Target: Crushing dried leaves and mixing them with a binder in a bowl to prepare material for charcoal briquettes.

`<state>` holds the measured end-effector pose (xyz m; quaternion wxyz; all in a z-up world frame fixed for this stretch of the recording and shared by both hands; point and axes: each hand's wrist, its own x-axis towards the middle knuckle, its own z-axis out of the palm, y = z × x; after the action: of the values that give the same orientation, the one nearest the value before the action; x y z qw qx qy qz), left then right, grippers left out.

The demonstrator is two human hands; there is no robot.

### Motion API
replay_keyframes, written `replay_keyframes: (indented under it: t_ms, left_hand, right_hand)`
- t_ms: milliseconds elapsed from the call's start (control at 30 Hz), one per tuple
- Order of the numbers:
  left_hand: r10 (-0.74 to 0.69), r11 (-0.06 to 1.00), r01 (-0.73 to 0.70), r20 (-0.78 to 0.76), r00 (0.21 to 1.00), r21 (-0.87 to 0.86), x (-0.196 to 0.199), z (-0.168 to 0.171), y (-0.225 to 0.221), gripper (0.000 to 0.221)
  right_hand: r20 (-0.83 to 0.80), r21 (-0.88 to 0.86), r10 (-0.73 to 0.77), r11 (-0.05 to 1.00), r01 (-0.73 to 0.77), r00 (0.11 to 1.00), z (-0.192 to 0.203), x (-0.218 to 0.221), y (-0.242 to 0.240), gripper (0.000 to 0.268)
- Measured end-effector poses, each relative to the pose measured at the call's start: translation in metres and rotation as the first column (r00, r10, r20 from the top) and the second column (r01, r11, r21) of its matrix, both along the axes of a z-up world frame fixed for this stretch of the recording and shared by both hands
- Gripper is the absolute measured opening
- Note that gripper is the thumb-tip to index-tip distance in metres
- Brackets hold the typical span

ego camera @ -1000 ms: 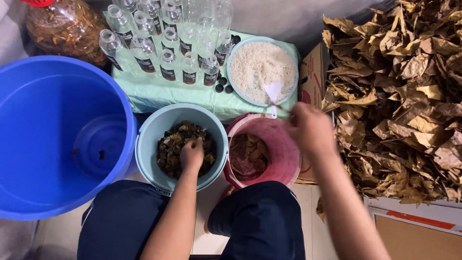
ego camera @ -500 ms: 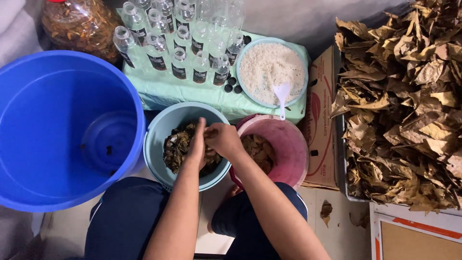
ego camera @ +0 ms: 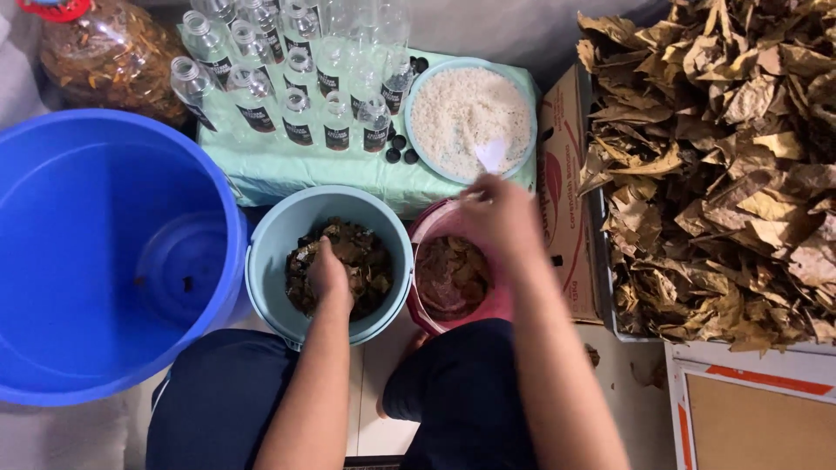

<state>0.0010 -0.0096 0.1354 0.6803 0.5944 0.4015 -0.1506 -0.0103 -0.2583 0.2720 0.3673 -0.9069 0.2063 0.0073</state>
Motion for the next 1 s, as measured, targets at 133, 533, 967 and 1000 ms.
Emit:
replay_keyframes:
  t_ms: [133,533,967,1000]
  left_hand:
    - [0.063,0.995,-0.064,-0.016,0.998,-0.071,0.001,-0.008,-0.005,0.039]
    - [-0.003,0.975,0.017,0.067,0.998,-0.221,0.004,-0.055,-0.005,0.031]
    - [0.09,0.98,-0.078,0.059,0.994,-0.183,0.005,-0.054,0.0,0.029]
    - [0.1,0.979,-0.092,0.033,0.994,-0.18,0.005,-0.05,0.0,0.025]
  right_hand:
    - [0.082,-0.398,-0.223,0.886,0.237,0.971,0.007,-0.037,-0.13,0.022]
    - [-0.255,-0.718,-0.538,0.662,0.216,0.803,-0.004,-0.046,-0.221,0.097]
    - [-0.104,-0.52,-0.486,0.77,0.369,0.868,-0.034,-0.056,-0.235,0.019]
    - [-0.074,-0.508,-0.49,0.768,0.39,0.869,-0.02,-0.059,-0.224,0.016]
